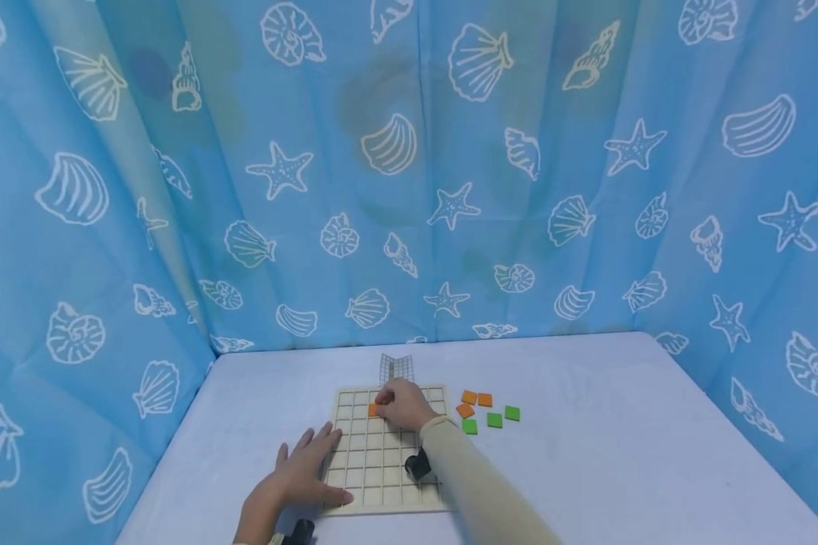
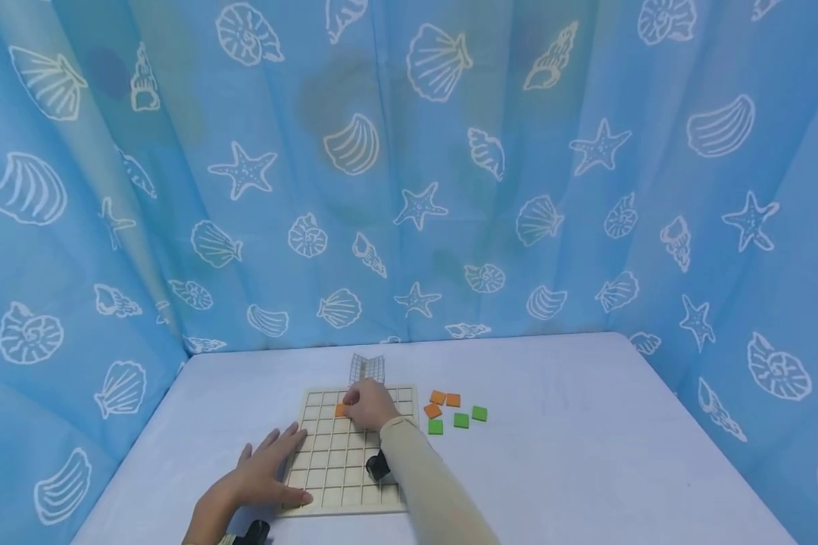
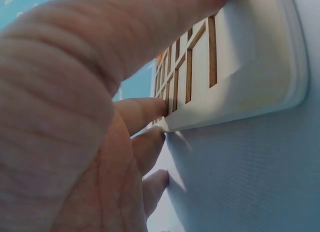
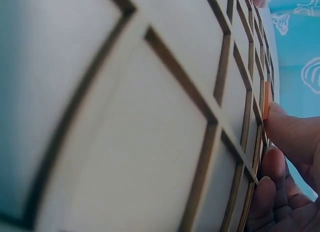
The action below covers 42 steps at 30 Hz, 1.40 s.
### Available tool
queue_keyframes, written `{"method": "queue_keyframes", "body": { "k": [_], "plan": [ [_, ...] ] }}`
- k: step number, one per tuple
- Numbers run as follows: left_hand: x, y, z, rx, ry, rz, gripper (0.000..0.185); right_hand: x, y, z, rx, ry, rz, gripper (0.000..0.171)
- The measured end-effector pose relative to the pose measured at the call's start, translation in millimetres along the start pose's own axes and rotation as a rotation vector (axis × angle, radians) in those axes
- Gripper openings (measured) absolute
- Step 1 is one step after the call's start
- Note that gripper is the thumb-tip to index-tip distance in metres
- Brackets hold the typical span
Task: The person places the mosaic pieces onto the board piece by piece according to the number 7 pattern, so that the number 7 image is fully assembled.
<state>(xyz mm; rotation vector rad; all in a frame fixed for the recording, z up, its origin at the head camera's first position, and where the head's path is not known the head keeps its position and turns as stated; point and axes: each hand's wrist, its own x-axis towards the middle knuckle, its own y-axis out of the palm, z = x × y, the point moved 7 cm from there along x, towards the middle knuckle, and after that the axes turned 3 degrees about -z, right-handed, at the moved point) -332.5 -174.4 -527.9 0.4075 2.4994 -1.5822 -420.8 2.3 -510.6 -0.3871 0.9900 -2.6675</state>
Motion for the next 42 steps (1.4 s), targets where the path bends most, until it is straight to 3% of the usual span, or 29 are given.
{"method": "queue_keyframes", "body": {
  "k": [10,14,19,23,28,34,42],
  "plan": [
    [-4.3,1.5,0.6,-0.008,-0.007,-0.01,0.111,2,8,-1,-0.06,-0.006,0.012,0.007],
    [-4.9,-4.9,-1.0,-0.004,-0.015,-0.027,0.11,6,6,7,-0.088,-0.02,0.048,0.01],
    [-5.1,-18.3,-7.5,0.006,0.012,-0.063,0.108,12,-8,20,-0.102,-0.063,0.123,0.022],
    [0.6,-17.5,-8.7,-0.028,0.028,-0.081,0.11,9,-33,23,-0.091,-0.106,0.149,0.023],
    [4.0,-8.3,-8.8,-0.06,0.016,-0.066,0.11,-4,-66,-1,-0.085,-0.075,0.15,0.02],
    [1.4,-6.6,-11.4,-0.026,-0.013,-0.05,0.107,-25,-95,-30,-0.083,0.002,0.111,0.019],
    [-1.9,-5.3,-4.1,-0.022,-0.013,-0.027,0.107,-53,-99,-46,-0.128,0.033,0.168,0.015]
  ]
}}
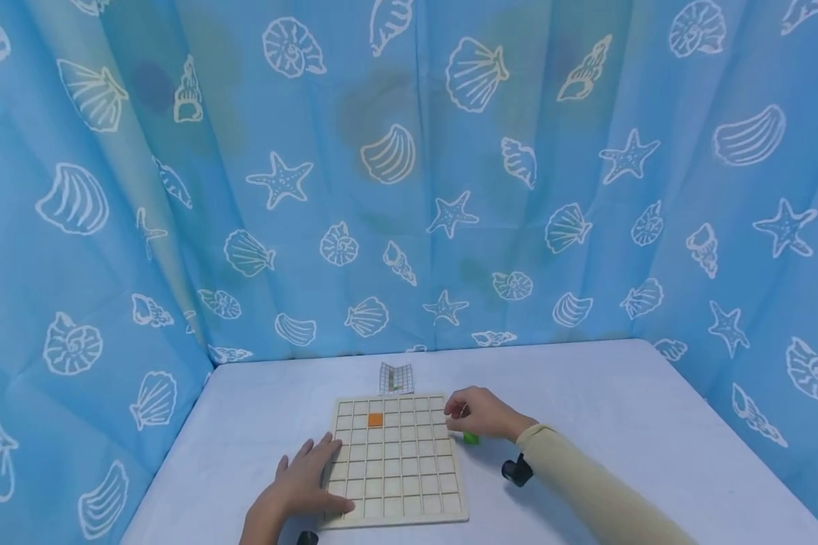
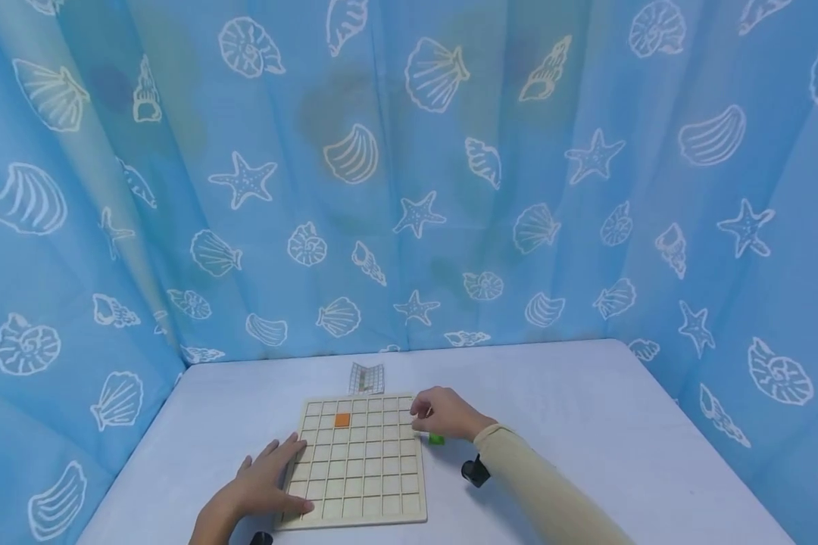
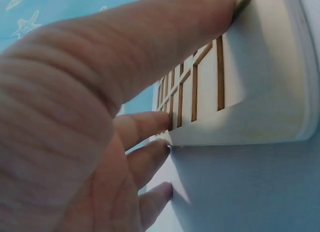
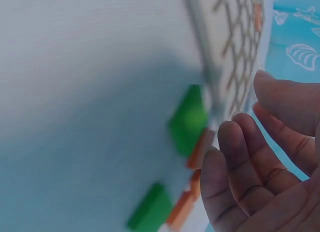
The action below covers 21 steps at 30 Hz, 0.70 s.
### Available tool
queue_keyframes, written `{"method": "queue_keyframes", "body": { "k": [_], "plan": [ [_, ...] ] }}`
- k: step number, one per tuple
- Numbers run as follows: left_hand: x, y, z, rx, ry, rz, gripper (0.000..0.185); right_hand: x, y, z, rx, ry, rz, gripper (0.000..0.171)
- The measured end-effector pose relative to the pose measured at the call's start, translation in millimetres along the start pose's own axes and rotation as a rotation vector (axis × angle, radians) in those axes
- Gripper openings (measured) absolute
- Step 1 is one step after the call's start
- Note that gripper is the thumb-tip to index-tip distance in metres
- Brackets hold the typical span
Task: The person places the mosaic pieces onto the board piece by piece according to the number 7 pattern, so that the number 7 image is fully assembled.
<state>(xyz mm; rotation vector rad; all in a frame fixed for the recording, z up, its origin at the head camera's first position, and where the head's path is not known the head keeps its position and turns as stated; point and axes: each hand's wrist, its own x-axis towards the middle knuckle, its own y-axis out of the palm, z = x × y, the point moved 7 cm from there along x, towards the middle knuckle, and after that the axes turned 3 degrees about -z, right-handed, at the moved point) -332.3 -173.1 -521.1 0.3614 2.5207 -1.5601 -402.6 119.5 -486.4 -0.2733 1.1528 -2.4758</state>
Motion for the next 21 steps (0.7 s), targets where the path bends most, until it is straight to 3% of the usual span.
{"method": "queue_keyframes", "body": {
  "k": [6,13,21],
  "plan": [
    [-2.0,-5.6,-4.2,0.007,0.014,-0.03,0.107,-9,1,-13,-0.037,0.025,-0.013,0.011],
    [-7.4,-14.2,-3.3,0.006,0.048,-0.039,0.105,-15,2,-18,-0.018,-0.012,-0.016,0.017],
    [-7.0,-5.8,-4.7,-0.006,0.058,-0.019,0.106,-18,4,-24,-0.114,0.066,-0.042,0.017]
  ]
}}
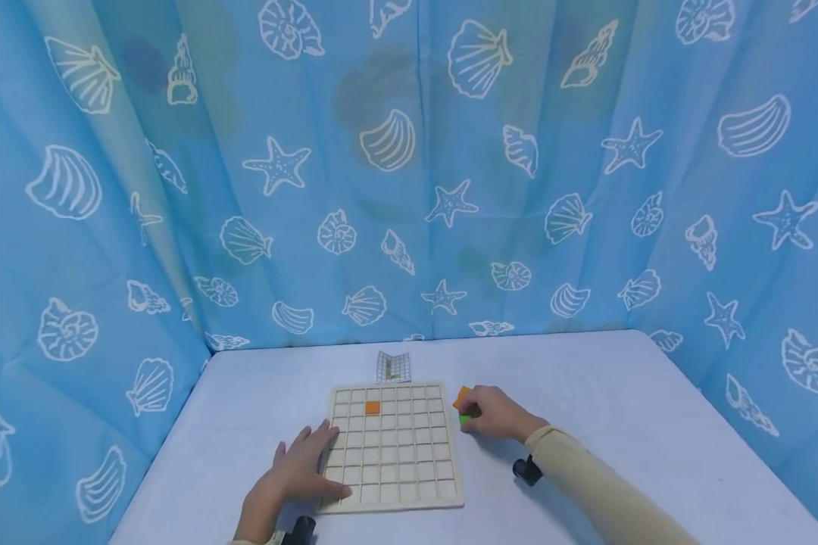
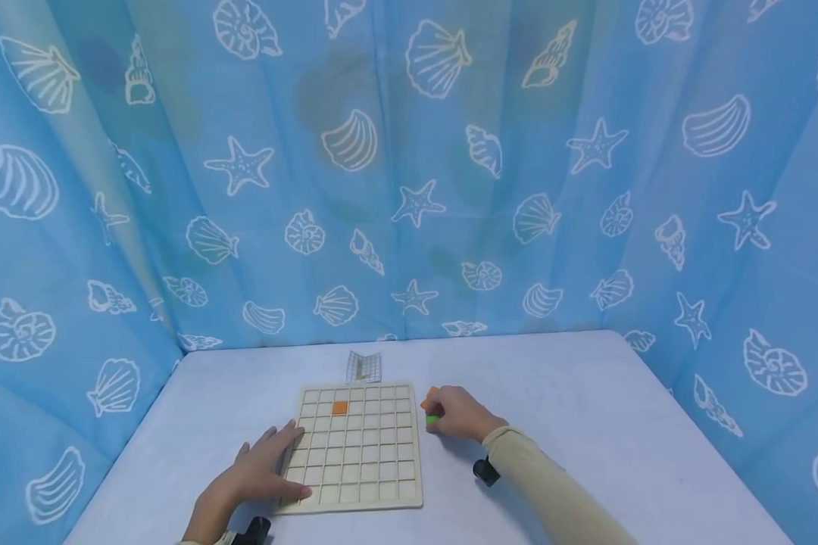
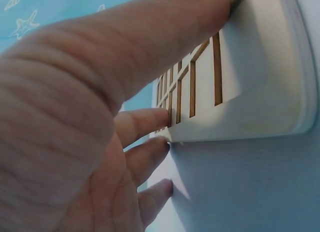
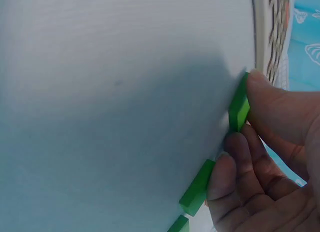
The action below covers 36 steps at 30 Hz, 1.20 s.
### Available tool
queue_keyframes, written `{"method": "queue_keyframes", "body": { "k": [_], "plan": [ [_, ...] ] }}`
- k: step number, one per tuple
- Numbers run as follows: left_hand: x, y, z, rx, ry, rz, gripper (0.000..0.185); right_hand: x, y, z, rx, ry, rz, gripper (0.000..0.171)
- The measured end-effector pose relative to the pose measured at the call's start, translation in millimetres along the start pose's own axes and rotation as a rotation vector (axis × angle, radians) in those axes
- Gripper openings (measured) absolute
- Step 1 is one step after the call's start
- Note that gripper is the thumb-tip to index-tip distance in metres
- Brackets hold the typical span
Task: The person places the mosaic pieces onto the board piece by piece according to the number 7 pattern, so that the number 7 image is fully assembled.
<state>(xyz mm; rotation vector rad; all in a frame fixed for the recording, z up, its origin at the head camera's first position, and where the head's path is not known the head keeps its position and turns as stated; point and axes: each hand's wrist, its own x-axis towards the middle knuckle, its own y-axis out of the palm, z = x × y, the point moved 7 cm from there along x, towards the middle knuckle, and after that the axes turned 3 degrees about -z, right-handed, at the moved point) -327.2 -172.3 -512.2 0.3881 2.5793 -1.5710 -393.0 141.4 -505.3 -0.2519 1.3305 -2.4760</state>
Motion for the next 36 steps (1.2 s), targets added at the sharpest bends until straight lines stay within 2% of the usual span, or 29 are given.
{"method": "queue_keyframes", "body": {
  "k": [4,8,12,15,19,25,32,36],
  "plan": [
    [1.5,2.4,0.0,0.01,0.013,-0.009,0.107,-2,0,-2,-0.06,0.015,-0.028,0.014],
    [1.0,-1.0,-0.3,0.026,0.02,-0.014,0.107,-1,1,1,-0.085,0.009,-0.037,0.015],
    [-1.1,-3.5,1.1,0.031,0.015,-0.006,0.106,0,4,2,-0.077,0.043,-0.029,0.018],
    [-2.0,-3.2,1.7,0.027,0.01,-0.002,0.105,-1,5,1,-0.045,0.064,-0.033,0.02],
    [0.2,-0.1,1.8,0.01,0.009,-0.001,0.105,1,-4,4,0.036,0.048,-0.077,0.018],
    [4.0,3.1,3.3,0.008,0.006,0.006,0.105,21,-19,12,0.126,0.051,-0.117,0.012],
    [2.8,7.5,5.6,-0.021,0.014,-0.001,0.108,40,-3,29,0.264,0.12,-0.134,0.01],
    [4.0,5.3,4.3,-0.017,0.013,-0.005,0.109,49,8,51,0.272,0.071,-0.157,0.008]
  ]
}}
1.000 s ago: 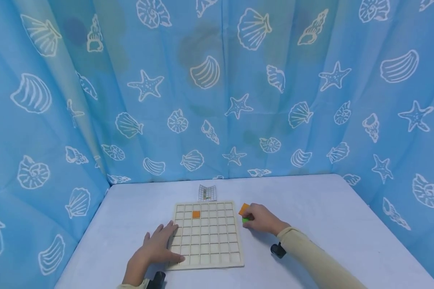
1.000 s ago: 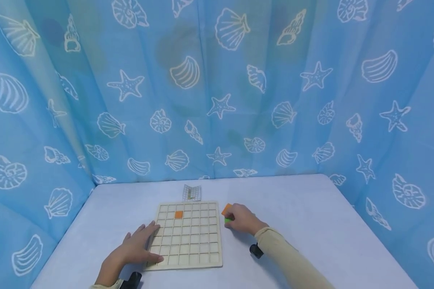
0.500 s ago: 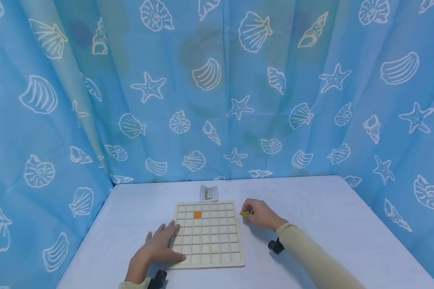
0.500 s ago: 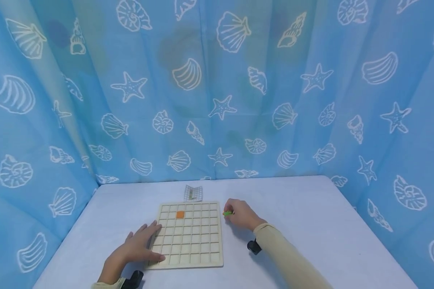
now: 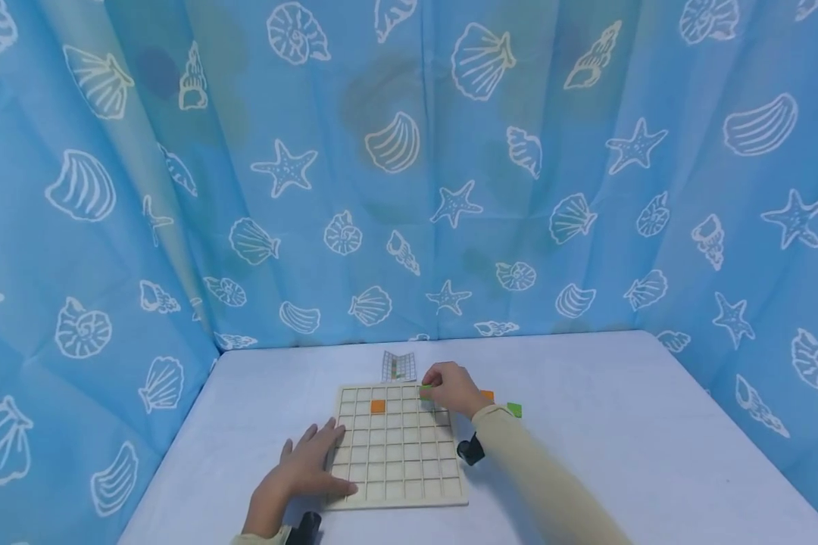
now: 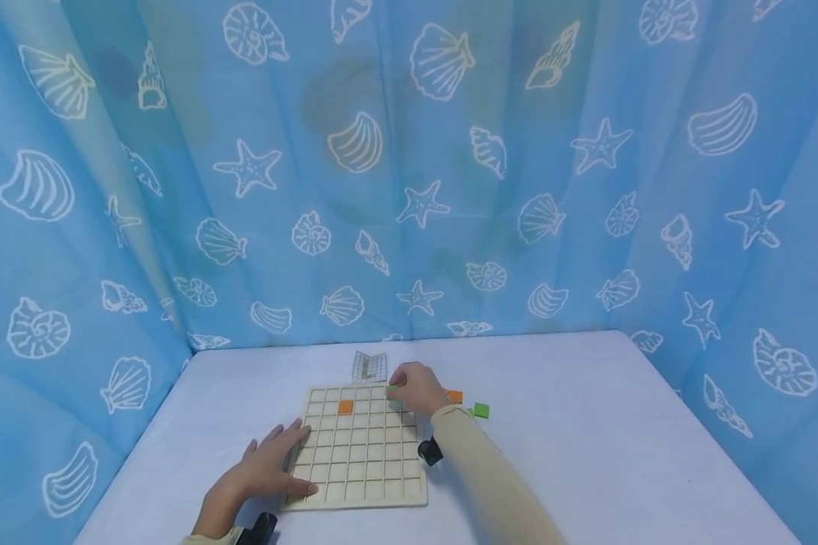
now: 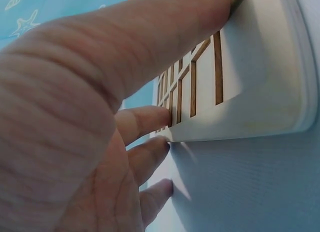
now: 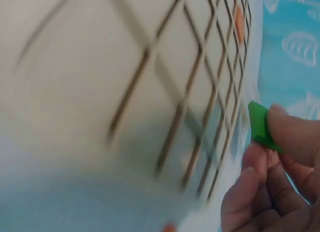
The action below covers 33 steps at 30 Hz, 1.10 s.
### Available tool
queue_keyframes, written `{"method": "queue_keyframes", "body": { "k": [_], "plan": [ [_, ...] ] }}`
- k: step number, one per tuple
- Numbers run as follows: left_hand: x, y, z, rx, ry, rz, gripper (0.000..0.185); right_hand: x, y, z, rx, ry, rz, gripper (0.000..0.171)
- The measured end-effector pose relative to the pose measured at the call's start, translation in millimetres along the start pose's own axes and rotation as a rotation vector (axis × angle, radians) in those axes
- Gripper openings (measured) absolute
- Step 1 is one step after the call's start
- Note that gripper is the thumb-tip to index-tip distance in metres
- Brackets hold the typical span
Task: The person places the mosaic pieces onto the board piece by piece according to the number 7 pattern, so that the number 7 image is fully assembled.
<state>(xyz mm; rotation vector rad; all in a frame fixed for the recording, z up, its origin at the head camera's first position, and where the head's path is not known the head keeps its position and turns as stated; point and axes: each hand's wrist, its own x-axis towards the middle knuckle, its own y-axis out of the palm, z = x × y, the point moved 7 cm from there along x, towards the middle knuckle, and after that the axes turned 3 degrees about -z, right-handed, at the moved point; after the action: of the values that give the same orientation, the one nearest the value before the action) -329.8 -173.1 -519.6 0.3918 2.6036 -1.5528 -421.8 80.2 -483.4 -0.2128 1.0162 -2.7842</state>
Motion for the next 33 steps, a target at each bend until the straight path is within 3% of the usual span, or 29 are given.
{"method": "queue_keyframes", "body": {
  "k": [8,13,25,33],
  "plan": [
    [-2.0,-4.9,-1.3,0.02,-0.012,-0.002,0.105,1,47,39,0.015,-0.156,0.1,0.006],
    [-1.8,-5.3,-1.7,0.025,0.007,-0.006,0.103,-1,65,49,-0.025,-0.191,0.119,0.005],
    [-2.6,-7.3,-5.4,0.019,0.015,0.003,0.102,-2,76,45,-0.11,-0.187,0.138,0.003],
    [-0.6,-4.6,-3.0,0.041,-0.008,0.004,0.103,-2,77,42,-0.102,-0.194,0.128,0.005]
  ]
}}
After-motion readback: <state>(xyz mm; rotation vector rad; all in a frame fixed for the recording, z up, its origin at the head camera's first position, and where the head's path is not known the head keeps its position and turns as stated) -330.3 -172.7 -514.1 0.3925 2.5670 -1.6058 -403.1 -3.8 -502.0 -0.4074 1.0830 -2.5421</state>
